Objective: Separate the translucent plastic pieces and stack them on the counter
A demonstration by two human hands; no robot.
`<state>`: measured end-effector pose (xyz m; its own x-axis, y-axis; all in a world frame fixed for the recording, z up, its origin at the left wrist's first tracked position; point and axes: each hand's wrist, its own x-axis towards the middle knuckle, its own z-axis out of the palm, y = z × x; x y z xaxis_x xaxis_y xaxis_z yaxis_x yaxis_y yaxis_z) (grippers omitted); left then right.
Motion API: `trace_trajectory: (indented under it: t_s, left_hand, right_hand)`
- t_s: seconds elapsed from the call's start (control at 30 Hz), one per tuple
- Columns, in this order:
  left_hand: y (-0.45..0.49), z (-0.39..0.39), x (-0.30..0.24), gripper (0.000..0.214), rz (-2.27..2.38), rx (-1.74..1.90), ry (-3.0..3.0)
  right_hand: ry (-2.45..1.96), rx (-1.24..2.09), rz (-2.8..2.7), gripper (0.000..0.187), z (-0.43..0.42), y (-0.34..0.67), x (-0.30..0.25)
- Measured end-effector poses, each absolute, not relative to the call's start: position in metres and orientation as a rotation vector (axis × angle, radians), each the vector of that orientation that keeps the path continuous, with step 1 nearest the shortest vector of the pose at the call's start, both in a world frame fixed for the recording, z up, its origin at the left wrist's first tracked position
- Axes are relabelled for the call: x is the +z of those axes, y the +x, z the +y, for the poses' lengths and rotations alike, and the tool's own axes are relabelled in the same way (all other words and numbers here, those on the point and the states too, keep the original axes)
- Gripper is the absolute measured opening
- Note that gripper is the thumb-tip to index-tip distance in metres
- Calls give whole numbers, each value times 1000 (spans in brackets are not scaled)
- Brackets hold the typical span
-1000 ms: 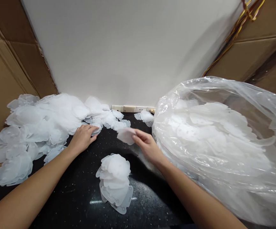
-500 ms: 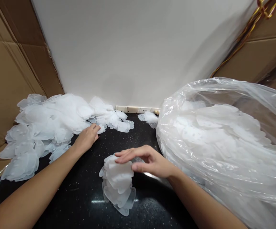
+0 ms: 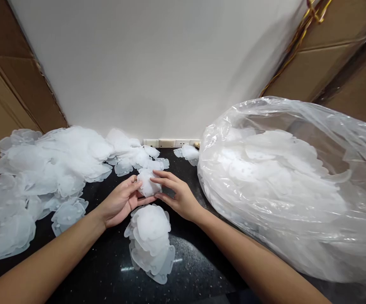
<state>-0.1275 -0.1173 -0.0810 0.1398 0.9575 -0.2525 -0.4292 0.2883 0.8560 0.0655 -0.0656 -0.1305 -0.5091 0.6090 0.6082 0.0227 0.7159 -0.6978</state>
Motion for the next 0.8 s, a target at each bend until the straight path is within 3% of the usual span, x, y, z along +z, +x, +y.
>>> trace_trajectory:
  t_s: [0.2, 0.37, 0.47, 0.73, 0.8]
  left_hand:
    - [-131, -118, -81, 18, 913, 1132, 652]
    - [-132, -115, -86, 12, 944, 1164, 645]
    - [-133, -111, -87, 12, 986, 1286, 629]
    - [-148, -100, -89, 24, 1124, 1332, 582]
    - [-148, -100, -87, 28, 1084, 1318, 552]
  right_hand:
    - [-402, 498, -2115, 50, -60, 69, -134]
    - [-410, 469, -2085, 27, -61, 70, -127]
    - [-582, 803, -1854, 12, -63, 71, -125]
    - [-671, 1791, -929, 31, -49, 74, -130]
    - [-658, 1913, -832, 23, -48, 75, -128]
